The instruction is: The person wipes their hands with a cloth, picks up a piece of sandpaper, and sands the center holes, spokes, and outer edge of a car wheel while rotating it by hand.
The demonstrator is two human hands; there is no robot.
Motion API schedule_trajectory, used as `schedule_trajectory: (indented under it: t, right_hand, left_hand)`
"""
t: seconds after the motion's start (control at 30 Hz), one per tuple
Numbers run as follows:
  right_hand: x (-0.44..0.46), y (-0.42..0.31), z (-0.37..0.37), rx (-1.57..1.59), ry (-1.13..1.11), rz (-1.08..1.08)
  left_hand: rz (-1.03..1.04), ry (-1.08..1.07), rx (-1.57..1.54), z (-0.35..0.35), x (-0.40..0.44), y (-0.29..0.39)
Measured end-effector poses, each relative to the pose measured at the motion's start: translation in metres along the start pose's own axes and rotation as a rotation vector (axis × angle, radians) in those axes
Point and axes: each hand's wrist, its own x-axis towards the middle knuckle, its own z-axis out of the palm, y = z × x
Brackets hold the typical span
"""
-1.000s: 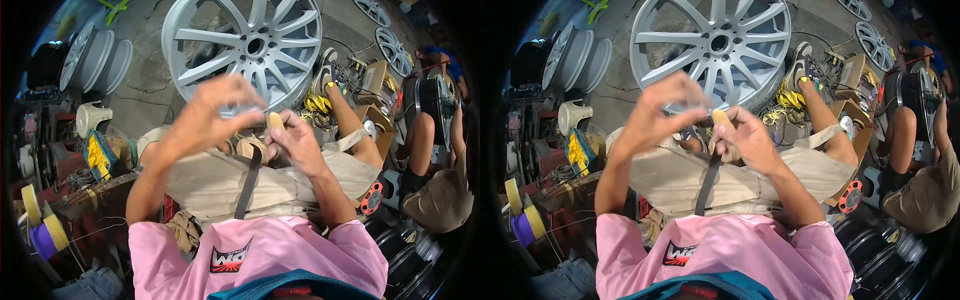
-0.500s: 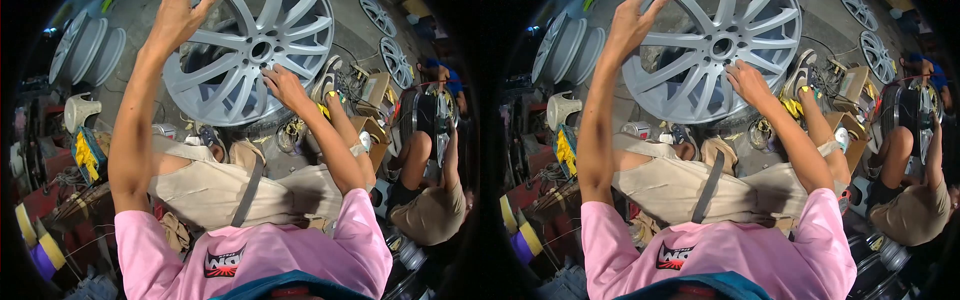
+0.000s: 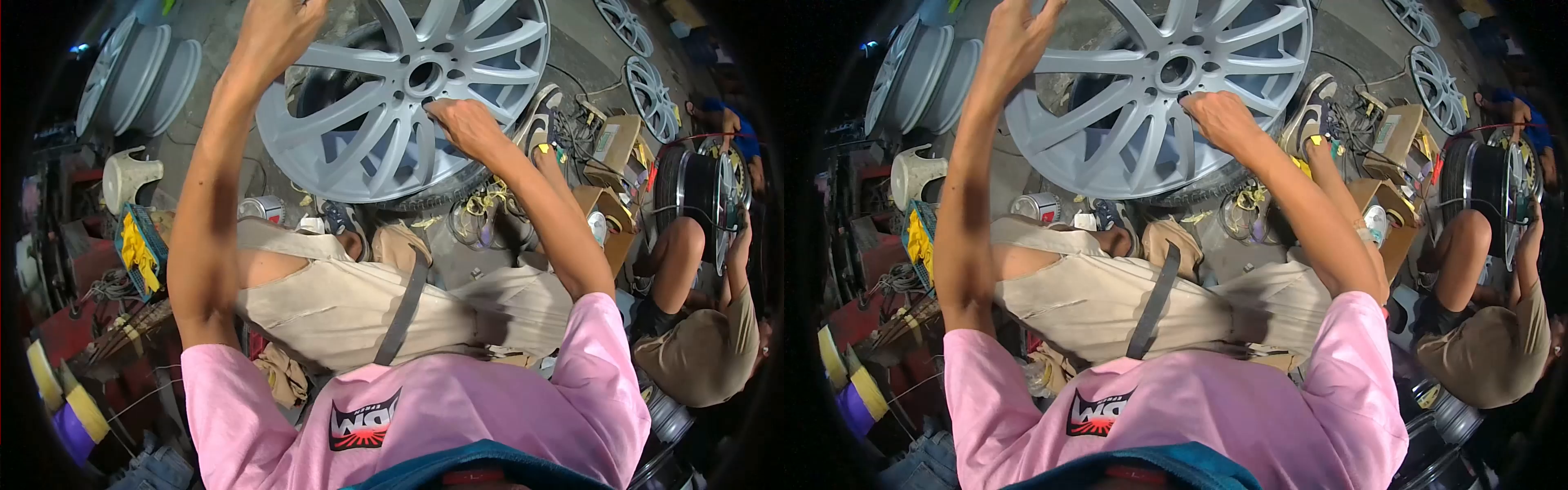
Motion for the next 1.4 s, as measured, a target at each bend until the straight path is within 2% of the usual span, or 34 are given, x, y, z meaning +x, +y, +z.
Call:
schedule_trajectory:
  t: [0.03,0.1,0.13,0.23,0.3,0.37,0.4,0.43,0.5,0.53,0.57,0.63,0.7,0.77,0.83,0.9,0.93,1.03,1.07,1.1,1.17,1.2,1.23,1.3,1.33,1.37,1.4]
  right_hand:
    - [-0.002,0.002,0.000,0.002,0.002,-0.004]
    - [-0.014,0.004,-0.010,-0.048,0.082,-0.150]
    - [-0.018,0.004,-0.020,-0.075,-0.005,-0.148]
    - [-0.001,0.006,-0.009,-0.223,-0.036,-0.154]
    - [0.001,0.004,0.006,-0.202,-0.052,-0.137]
    - [-0.009,0.002,0.021,0.289,0.151,0.099]
    - [-0.015,0.010,0.013,0.651,0.060,0.201]
    - [-0.027,0.013,0.008,0.649,0.056,0.206]
    - [-0.048,0.004,-0.013,0.809,-0.190,0.444]
    - [-0.050,0.000,-0.013,0.707,-0.059,0.478]
    - [-0.047,0.000,-0.010,0.709,-0.056,0.477]
    - [-0.036,-0.003,-0.001,0.414,0.215,0.144]
    - [-0.022,-0.017,-0.002,0.294,0.210,0.156]
    - [-0.016,-0.023,0.011,0.042,0.202,0.180]
    - [-0.013,-0.027,0.029,0.097,0.231,0.214]
    - [-0.003,-0.028,0.035,0.414,0.241,0.420]
    - [0.000,-0.026,0.036,0.413,0.246,0.430]
    - [0.011,-0.023,0.044,1.918,0.383,0.935]
    - [0.011,-0.032,0.046,2.119,0.551,0.968]
    - [0.014,-0.038,0.047,2.120,0.535,0.968]
    - [0.016,-0.049,0.049,2.023,0.728,1.013]
    - [0.018,-0.050,0.043,1.827,0.555,1.025]
    - [0.013,-0.049,0.044,1.823,0.565,1.029]
    - [0.005,-0.043,0.044,0.539,0.393,0.542]
    - [-0.005,-0.032,0.040,0.237,0.351,0.331]
    - [-0.012,-0.018,0.025,0.238,0.350,0.326]
    - [-0.014,0.000,0.007,0.063,0.232,0.084]
  left_hand:
    - [-0.001,-0.005,-0.009,-0.002,-0.002,-0.002]
    - [0.000,0.004,-0.010,-0.002,-0.002,0.003]
    - [0.009,0.013,-0.018,-0.003,-0.005,0.005]
    - [0.012,0.048,0.082,0.003,-0.003,-0.006]
    - [0.020,0.042,0.057,0.001,-0.003,-0.006]
    - [0.004,0.043,0.037,-0.002,-0.007,-0.007]
    - [0.002,0.045,-0.023,0.000,-0.005,-0.005]
    - [0.004,0.041,-0.090,0.002,-0.004,-0.003]
    - [0.031,0.029,-0.044,0.001,-0.001,-0.005]
    - [0.054,0.012,0.010,0.000,-0.001,-0.006]
    - [0.057,0.011,0.012,0.001,-0.001,-0.007]
    - [0.022,0.026,0.037,0.002,-0.002,-0.008]
    - [0.028,0.029,0.029,0.000,-0.004,-0.004]
    - [0.027,0.039,0.018,-0.001,-0.003,-0.003]
    - [0.023,0.029,0.002,0.001,-0.004,-0.003]
    - [0.031,0.028,-0.016,0.003,-0.002,-0.005]
    - [0.043,0.027,-0.029,0.004,0.000,-0.006]
    - [0.035,0.026,-0.032,0.000,-0.001,-0.001]
    - [0.029,0.031,-0.028,-0.001,-0.002,-0.002]
    - [0.018,0.025,-0.015,-0.001,-0.002,-0.003]
    - [0.005,0.006,-0.007,0.000,-0.005,-0.005]
    - [-0.005,0.008,-0.015,0.001,-0.005,-0.005]
    - [-0.011,0.016,-0.025,0.002,-0.004,-0.003]
    - [-0.010,0.026,-0.019,0.001,-0.002,-0.003]
    - [-0.016,0.025,-0.009,0.000,-0.003,-0.004]
    - [-0.018,0.028,-0.007,0.000,-0.004,-0.003]
    - [-0.003,0.038,-0.027,0.000,-0.004,-0.002]
